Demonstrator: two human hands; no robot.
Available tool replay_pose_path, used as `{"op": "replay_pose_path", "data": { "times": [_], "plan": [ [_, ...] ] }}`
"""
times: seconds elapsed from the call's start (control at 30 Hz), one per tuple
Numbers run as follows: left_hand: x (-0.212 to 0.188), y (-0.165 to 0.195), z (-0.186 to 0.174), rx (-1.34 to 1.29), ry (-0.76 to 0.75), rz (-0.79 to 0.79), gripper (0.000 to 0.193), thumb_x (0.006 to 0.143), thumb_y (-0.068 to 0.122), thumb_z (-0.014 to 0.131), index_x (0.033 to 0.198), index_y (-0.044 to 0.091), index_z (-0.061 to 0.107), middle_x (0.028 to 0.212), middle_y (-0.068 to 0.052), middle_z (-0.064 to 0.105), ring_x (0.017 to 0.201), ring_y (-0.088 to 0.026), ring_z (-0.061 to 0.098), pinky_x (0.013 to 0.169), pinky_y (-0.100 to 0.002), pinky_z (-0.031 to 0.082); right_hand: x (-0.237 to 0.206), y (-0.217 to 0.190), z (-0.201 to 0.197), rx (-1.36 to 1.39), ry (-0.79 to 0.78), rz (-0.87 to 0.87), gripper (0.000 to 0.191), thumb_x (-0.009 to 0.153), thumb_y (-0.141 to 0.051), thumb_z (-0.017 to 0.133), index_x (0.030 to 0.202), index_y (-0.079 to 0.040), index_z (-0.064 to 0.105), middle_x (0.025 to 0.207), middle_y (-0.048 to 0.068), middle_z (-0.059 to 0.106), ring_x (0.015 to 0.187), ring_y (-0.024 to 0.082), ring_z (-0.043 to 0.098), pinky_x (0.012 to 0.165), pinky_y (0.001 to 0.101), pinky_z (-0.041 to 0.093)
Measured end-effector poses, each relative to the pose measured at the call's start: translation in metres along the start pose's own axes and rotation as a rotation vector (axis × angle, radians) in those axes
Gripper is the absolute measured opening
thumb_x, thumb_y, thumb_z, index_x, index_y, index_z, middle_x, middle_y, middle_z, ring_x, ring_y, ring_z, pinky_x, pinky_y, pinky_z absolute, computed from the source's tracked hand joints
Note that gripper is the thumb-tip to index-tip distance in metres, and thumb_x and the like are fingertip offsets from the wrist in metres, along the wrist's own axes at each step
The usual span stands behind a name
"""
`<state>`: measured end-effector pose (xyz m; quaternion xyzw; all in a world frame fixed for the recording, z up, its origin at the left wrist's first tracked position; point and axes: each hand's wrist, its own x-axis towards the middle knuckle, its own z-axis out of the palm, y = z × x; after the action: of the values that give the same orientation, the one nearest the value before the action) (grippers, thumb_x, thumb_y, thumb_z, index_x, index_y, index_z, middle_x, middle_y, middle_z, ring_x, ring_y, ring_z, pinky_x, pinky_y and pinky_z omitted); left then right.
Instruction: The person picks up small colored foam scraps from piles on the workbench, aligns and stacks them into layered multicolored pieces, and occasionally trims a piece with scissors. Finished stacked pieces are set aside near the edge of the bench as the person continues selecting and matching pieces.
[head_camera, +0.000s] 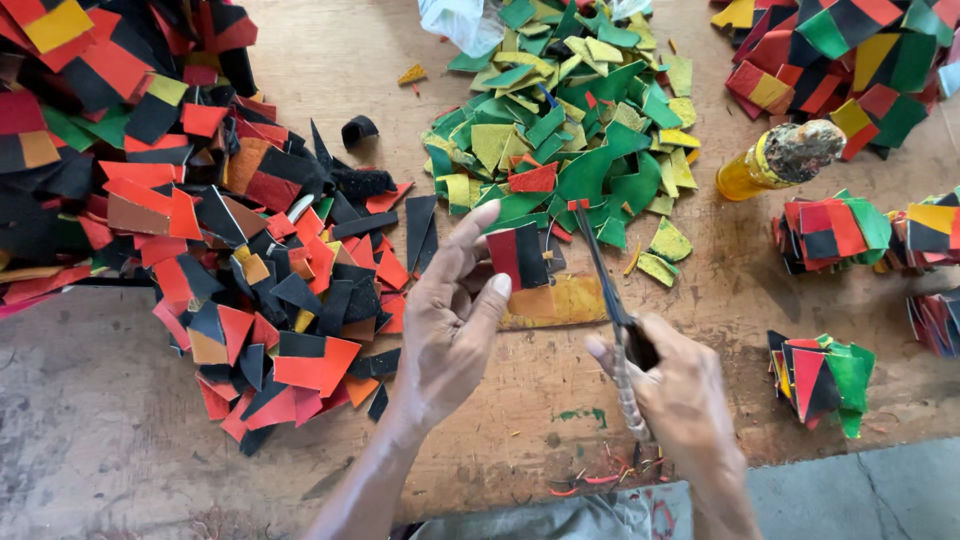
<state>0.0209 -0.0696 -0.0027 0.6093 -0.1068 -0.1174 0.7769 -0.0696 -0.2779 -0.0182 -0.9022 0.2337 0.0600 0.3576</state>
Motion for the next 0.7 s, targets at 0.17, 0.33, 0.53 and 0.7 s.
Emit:
{"op": "replay_pose_path", "data": {
  "times": [0.17,0.33,0.53,0.7],
  "plan": [
    [0.005,-0.005,-0.013,0.006,0.005,-0.018,0.054,0.103,-0.002,0.051,0.156,0.002,0.039,0.135,-0.012,0.064,0.122,-0.014,0.061,0.107,-0.028,0.048,-0.018,0.010,-0.019,-0.179,-0.064,-0.027,0.046,0.073,-0.040,0.089,0.084,-0.002,0.064,0.071,0.013,0.061,0.062,0.032,0.062,0.062,0.0437,0.049],
    [0.010,-0.017,-0.011,-0.004,-0.023,-0.040,0.054,0.102,-0.006,0.054,0.154,0.001,0.041,0.134,-0.011,0.063,0.119,-0.013,0.060,0.105,-0.027,0.048,-0.031,0.020,-0.011,-0.225,-0.119,-0.261,0.045,0.066,-0.021,0.083,0.108,-0.010,0.071,0.101,0.011,0.066,0.089,0.032,0.068,0.075,0.0423,0.055],
    [0.011,-0.033,-0.002,0.106,-0.052,-0.142,0.035,0.102,-0.005,0.060,0.136,0.003,0.059,0.117,-0.007,0.070,0.104,-0.010,0.066,0.089,-0.023,0.054,-0.038,0.014,0.007,-0.101,-0.207,-0.417,0.049,0.073,-0.021,0.081,0.118,-0.007,0.067,0.106,0.013,0.069,0.092,0.036,0.069,0.076,0.0415,0.056],
    [0.003,-0.034,0.000,0.302,-0.270,-0.012,0.032,0.094,-0.006,0.068,0.124,0.003,0.071,0.112,-0.006,0.074,0.096,-0.011,0.069,0.080,-0.025,0.056,-0.035,0.010,0.003,0.031,0.063,-0.461,0.038,0.085,-0.023,0.077,0.119,-0.011,0.066,0.101,0.007,0.075,0.087,0.024,0.076,0.076,0.0339,0.059]
  ]
}}
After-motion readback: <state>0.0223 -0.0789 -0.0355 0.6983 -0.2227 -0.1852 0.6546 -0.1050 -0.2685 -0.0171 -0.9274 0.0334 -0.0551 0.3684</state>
